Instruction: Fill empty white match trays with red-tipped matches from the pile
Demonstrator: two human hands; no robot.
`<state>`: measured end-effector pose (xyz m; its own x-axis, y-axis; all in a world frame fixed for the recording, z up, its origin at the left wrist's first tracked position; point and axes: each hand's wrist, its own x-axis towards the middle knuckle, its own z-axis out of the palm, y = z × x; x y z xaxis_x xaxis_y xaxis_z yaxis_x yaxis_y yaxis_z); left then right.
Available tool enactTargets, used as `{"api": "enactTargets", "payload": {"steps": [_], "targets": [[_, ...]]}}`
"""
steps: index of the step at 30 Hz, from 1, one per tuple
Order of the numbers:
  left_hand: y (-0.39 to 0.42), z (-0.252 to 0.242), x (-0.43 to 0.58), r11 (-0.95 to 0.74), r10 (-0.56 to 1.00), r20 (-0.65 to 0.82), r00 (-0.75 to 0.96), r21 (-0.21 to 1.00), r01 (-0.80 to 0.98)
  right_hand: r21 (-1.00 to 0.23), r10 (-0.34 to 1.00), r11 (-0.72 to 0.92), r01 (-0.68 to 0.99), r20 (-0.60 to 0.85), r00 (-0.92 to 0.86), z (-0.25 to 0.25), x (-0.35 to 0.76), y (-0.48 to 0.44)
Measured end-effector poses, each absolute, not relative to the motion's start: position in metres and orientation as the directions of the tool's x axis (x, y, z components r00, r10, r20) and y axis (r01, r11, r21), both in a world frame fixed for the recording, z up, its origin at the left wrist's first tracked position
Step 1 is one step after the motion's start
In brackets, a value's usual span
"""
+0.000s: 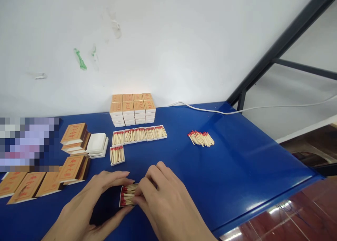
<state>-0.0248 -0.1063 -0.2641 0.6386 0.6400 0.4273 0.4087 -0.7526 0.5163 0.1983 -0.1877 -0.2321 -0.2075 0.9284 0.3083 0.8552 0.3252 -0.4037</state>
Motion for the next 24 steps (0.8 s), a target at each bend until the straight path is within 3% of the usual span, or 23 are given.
{"api": "enactTargets", "payload": {"steps": [6,12,16,19,24], "targets": [[-0.107,-0.263,-0.025,-0.748,0.643,0.424,0.637,0.526,0.405,-0.356,0.910,0.359,0.863,0.340,-0.238,-0.235,0.199,-0.187],[-0.107,-0.259,-0.023,-0.763,0.631,0.442,0.638,0.502,0.407,-0.531,0.921,0.324,0.783,0.368,-0.132,-0.231,0.200,-0.185],[-0.108,-0.257,-0.023,-0.748,0.654,0.443,0.613,0.500,0.436,-0.578,0.930,0.170,0.798,0.362,0.064,-0.227,0.218,-0.187],[-0.108,-0.257,-0.023,-0.771,0.635,0.466,0.616,0.439,0.462,-0.551,0.947,0.049,0.833,0.291,0.137,-0.229,0.235,-0.188],[-0.107,-0.256,-0.024,-0.817,0.575,0.480,0.662,0.382,0.432,-0.513,0.990,0.028,0.858,0.135,0.049,-0.234,0.246,-0.188]]}}
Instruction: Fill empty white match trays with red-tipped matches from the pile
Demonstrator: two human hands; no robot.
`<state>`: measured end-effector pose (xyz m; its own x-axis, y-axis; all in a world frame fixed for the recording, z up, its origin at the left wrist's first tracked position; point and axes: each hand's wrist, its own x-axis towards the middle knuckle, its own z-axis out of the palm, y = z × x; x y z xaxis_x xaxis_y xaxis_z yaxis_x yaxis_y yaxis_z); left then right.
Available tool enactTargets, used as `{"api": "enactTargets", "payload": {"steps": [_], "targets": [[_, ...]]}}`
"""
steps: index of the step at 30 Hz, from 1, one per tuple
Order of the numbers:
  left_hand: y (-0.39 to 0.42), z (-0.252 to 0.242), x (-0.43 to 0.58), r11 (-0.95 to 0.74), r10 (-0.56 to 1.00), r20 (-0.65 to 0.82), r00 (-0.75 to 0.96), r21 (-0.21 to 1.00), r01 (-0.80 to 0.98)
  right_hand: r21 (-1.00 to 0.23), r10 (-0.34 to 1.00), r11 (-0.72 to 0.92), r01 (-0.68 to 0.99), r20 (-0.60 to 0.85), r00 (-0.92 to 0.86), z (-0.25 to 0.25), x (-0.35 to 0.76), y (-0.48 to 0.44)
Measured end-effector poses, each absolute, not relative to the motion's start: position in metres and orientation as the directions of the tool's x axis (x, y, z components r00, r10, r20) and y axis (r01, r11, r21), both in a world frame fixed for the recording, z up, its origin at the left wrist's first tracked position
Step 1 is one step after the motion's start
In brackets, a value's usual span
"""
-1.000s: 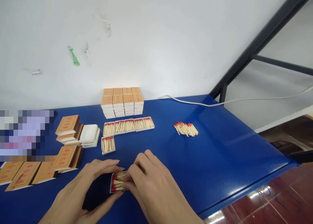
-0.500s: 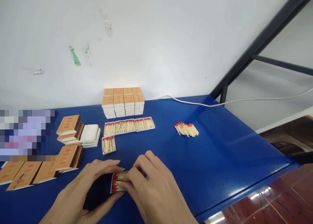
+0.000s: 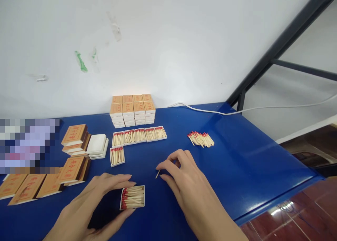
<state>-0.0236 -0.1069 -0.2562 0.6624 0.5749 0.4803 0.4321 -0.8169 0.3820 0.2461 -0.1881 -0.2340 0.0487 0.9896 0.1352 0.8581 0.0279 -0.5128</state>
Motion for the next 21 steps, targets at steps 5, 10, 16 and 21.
{"api": "enactTargets", "payload": {"steps": [5,10,16,21], "targets": [[-0.107,-0.254,-0.024,-0.806,0.580,0.459,0.673,0.444,0.392,-0.524,0.991,0.033,0.851,0.129,0.041,-0.234,0.246,-0.189],[-0.106,-0.254,-0.022,-0.816,0.562,0.477,0.676,0.453,0.360,-0.594,0.975,0.025,0.804,0.192,0.111,-0.231,0.241,-0.192],[-0.103,-0.247,-0.019,-0.855,0.483,0.446,0.753,0.424,0.298,-0.729,0.979,0.061,0.682,0.177,0.102,-0.222,0.222,-0.196],[-0.103,-0.246,-0.020,-0.826,0.522,0.442,0.729,0.476,0.302,-0.865,0.981,0.080,0.496,0.156,0.114,-0.224,0.204,-0.198]]}}
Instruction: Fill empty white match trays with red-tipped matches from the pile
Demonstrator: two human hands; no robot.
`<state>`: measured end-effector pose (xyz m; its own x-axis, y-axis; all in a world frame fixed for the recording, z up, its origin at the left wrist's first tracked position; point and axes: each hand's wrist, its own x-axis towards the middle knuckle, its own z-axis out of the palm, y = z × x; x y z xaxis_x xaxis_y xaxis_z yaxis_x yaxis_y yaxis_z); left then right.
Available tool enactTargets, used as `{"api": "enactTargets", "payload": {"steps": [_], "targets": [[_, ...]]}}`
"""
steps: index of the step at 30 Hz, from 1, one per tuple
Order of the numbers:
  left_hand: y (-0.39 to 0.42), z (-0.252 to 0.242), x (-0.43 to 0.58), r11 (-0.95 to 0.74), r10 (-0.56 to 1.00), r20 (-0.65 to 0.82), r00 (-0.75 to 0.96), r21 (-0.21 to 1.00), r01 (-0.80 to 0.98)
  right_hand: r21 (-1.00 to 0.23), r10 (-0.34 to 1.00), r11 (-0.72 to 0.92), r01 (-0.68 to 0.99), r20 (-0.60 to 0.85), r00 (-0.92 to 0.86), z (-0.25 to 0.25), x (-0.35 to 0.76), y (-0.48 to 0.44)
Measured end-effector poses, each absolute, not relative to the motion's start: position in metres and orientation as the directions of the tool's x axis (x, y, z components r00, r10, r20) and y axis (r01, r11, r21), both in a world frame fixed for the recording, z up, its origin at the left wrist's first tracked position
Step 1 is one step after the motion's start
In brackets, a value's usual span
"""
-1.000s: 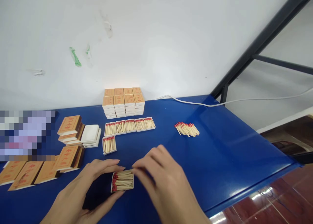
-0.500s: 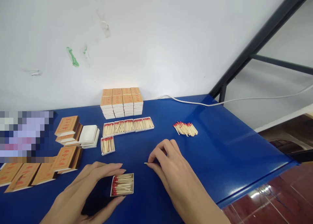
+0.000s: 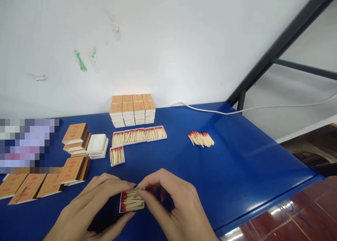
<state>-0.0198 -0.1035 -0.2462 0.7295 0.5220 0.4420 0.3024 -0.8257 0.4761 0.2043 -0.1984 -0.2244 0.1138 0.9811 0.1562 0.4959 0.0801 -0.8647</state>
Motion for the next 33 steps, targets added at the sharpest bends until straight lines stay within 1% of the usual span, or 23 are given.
{"api": "enactTargets", "payload": {"steps": [2,6,10,15,20,24,27,30,33], "targets": [[-0.104,-0.248,-0.022,-0.814,0.539,0.432,0.723,0.488,0.315,-0.888,0.984,0.084,0.452,0.146,0.104,-0.230,0.199,-0.199],[-0.105,-0.251,-0.025,-0.804,0.559,0.429,0.710,0.492,0.335,-0.893,0.977,0.169,0.417,0.207,0.047,-0.241,0.194,-0.200],[-0.106,-0.250,-0.025,-0.796,0.569,0.409,0.714,0.491,0.353,-0.834,0.971,0.189,0.518,0.237,0.029,-0.247,0.196,-0.203],[-0.107,-0.253,-0.024,-0.792,0.578,0.426,0.695,0.496,0.355,-0.732,0.966,0.162,0.661,0.253,0.043,-0.241,0.208,-0.203],[-0.109,-0.260,-0.025,-0.778,0.615,0.445,0.651,0.475,0.411,-0.729,0.984,0.175,0.662,0.154,-0.091,-0.236,0.211,-0.199],[-0.109,-0.261,-0.026,-0.806,0.578,0.470,0.667,0.457,0.376,-0.640,0.973,0.186,0.745,0.224,-0.051,-0.240,0.206,-0.202],[-0.110,-0.259,-0.027,-0.792,0.597,0.426,0.680,0.450,0.414,-0.603,0.973,0.167,0.780,0.227,-0.032,-0.239,0.204,-0.204],[-0.110,-0.254,-0.026,-0.753,0.633,0.374,0.677,0.498,0.430,-0.593,0.979,0.147,0.791,0.199,-0.033,-0.235,0.204,-0.202],[-0.109,-0.250,-0.025,-0.732,0.649,0.383,0.657,0.550,0.403,-0.608,0.978,0.184,0.772,0.192,-0.082,-0.235,0.203,-0.200]]}}
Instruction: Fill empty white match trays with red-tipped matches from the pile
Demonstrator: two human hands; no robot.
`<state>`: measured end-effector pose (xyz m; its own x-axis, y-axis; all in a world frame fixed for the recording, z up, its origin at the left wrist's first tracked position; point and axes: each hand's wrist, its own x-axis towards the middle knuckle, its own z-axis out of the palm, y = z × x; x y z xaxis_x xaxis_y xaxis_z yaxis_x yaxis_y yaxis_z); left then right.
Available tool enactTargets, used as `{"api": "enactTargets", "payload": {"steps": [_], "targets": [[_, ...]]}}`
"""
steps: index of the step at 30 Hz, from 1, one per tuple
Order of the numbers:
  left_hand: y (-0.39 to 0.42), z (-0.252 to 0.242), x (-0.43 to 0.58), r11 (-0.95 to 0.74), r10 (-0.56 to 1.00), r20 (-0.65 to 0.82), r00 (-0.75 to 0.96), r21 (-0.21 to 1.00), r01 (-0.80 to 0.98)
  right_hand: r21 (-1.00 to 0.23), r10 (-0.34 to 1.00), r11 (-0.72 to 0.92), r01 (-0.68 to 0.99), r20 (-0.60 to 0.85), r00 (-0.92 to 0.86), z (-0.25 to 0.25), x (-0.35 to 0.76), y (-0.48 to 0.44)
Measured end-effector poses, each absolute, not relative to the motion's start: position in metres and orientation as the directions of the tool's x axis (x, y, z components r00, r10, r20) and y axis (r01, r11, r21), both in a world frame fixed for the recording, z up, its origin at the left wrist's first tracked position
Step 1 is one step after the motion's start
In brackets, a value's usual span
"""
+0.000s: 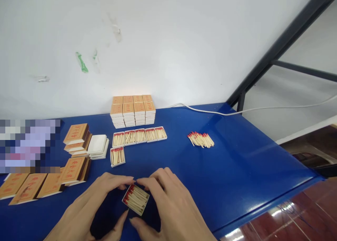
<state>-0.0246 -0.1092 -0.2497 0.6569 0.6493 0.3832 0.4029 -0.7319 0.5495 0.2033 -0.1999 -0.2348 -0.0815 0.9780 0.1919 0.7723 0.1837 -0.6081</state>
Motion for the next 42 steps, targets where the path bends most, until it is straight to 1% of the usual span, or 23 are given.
{"api": "enactTargets", "payload": {"steps": [3,7,11,16,19,23,25,27,28,30,32,33,35,42], "targets": [[-0.109,-0.249,-0.023,-0.745,0.637,0.401,0.658,0.538,0.394,-0.666,0.978,0.203,0.718,0.179,-0.111,-0.236,0.203,-0.199],[-0.107,-0.253,-0.023,-0.790,0.587,0.437,0.681,0.493,0.365,-0.731,0.980,0.194,0.654,0.171,-0.100,-0.234,0.209,-0.200],[-0.105,-0.255,-0.024,-0.772,0.613,0.421,0.668,0.497,0.395,-0.713,0.980,0.183,0.677,0.187,-0.068,-0.234,0.213,-0.200],[-0.106,-0.256,-0.026,-0.777,0.608,0.415,0.677,0.486,0.399,-0.660,0.988,0.146,0.737,0.140,-0.071,-0.235,0.211,-0.200],[-0.106,-0.256,-0.025,-0.790,0.585,0.424,0.691,0.491,0.368,-0.684,0.990,0.140,0.716,0.117,-0.082,-0.236,0.211,-0.200],[-0.106,-0.255,-0.023,-0.781,0.584,0.409,0.702,0.519,0.347,-0.753,0.991,0.115,0.647,0.046,-0.122,-0.235,0.215,-0.199],[-0.106,-0.255,-0.023,-0.777,0.586,0.410,0.699,0.528,0.342,-0.753,0.992,0.115,0.647,0.059,-0.107,-0.235,0.221,-0.198],[-0.106,-0.254,-0.024,-0.780,0.586,0.419,0.693,0.522,0.344,-0.706,0.991,0.098,0.701,0.130,-0.008,-0.235,0.233,-0.195],[-0.106,-0.253,-0.024,-0.783,0.586,0.425,0.690,0.516,0.347,-0.664,0.982,0.059,0.745,0.175,0.077,-0.235,0.241,-0.193],[-0.106,-0.253,-0.025,-0.784,0.587,0.422,0.691,0.510,0.354,-0.549,0.919,-0.053,0.834,0.300,0.255,-0.237,0.262,-0.184],[-0.105,-0.253,-0.026,-0.783,0.588,0.415,0.695,0.507,0.359,-0.403,0.826,-0.215,0.889,0.411,0.386,-0.240,0.284,-0.173],[-0.105,-0.253,-0.026,-0.784,0.587,0.409,0.699,0.502,0.365,-0.376,0.800,-0.260,0.889,0.432,0.417,-0.242,0.295,-0.167],[-0.104,-0.255,-0.027,-0.788,0.582,0.397,0.709,0.490,0.372,-0.343,0.789,-0.304,0.889,0.432,0.437,-0.247,0.310,-0.156],[-0.106,-0.255,-0.027,-0.781,0.591,0.391,0.706,0.497,0.379,-0.236,0.794,-0.385,0.892,0.408,0.451,-0.254,0.314,-0.147]]}}
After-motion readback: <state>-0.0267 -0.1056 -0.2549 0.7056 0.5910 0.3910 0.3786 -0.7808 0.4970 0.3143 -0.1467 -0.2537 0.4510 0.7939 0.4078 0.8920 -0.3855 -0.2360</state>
